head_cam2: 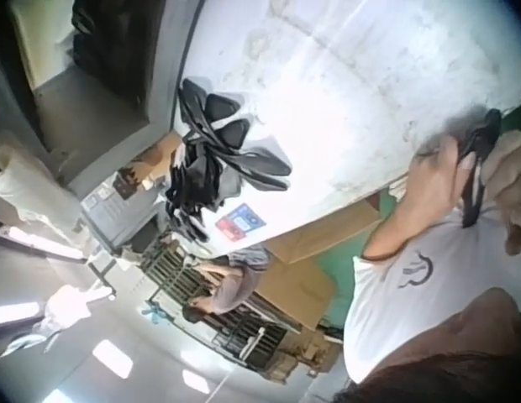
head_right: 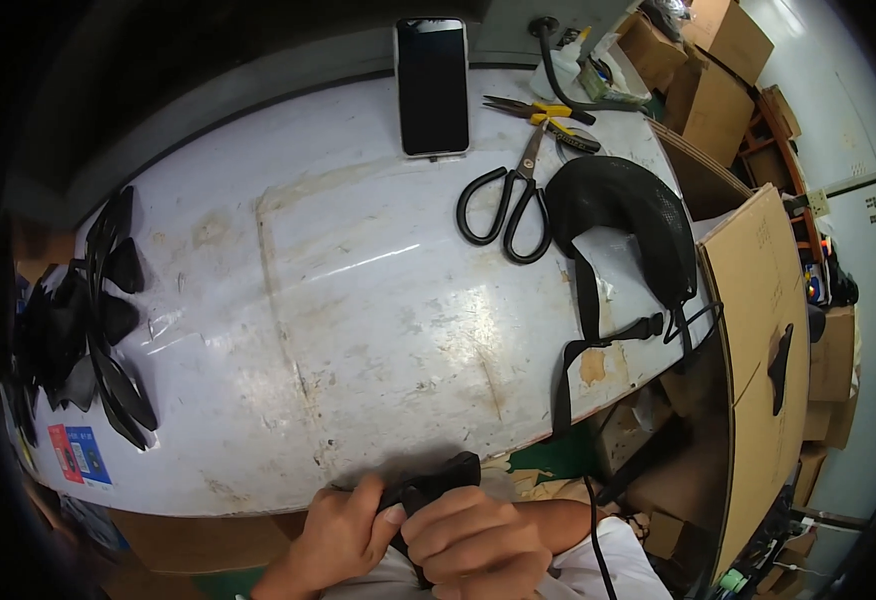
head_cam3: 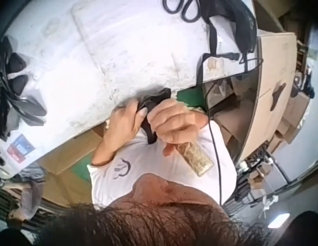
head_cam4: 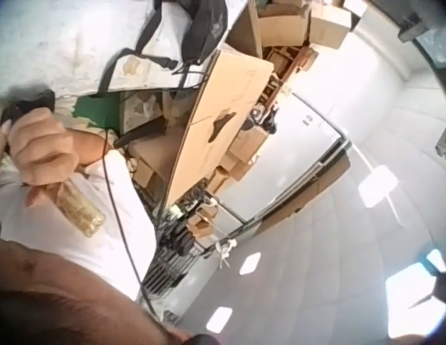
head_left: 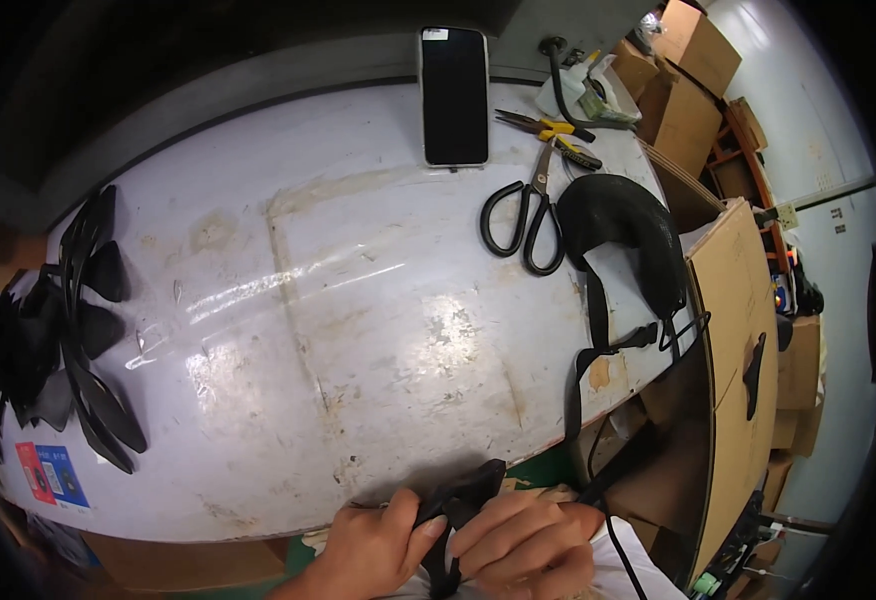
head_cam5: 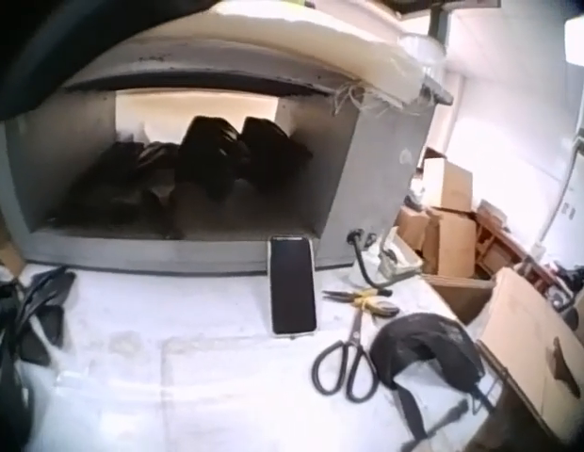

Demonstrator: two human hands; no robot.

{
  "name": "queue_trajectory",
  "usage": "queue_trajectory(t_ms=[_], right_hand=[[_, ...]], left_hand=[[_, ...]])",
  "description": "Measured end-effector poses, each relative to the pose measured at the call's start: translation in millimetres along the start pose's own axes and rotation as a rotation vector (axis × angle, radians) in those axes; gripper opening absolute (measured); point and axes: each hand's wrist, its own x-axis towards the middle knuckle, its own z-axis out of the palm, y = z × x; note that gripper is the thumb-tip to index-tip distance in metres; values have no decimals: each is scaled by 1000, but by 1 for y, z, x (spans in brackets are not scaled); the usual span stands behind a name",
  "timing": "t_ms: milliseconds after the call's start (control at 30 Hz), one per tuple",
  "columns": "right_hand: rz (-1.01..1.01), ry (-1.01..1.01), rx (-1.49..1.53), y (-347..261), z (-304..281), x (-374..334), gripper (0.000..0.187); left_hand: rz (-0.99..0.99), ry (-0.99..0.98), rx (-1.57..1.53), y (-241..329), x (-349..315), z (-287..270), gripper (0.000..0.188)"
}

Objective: Inspecting and trimming the edges of plastic bicycle seat components at a workshop bench.

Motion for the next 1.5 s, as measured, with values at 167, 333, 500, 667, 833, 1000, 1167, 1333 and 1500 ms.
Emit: queue_trajectory(t_ms=[167,333,500,667,833,1000,1167,1333,1500], right_hand=[[147,346,-127,-6,29,13,23],[294,-244,-19,-5,-5,44,13],[261,136,-153,-13,9,25,16],[210,-196,-33,-6,24,25,12],[268,-219,87,2,23,27,14],[147,59,193,-20,23,13,20],[168,110,-105,-20,42,1,21],[266,155,-248,-24,58,13,20],[193,-239,-162,-13,38,19,19]], left_hand=[[77,1,-45,-6,5,4,26],[139,56,-248,-10,2,1,25],[180,65,-576,-19,4,5,25],[273,69,-402,-23,4,9,25],[256,129,-350,-31,1,10,24],[227,71,-381,-23,4,6,22],[234,93,-323,-26,2,9,25],[251,153,-327,-28,0,16,23],[294,99,-323,-29,2,14,23]])
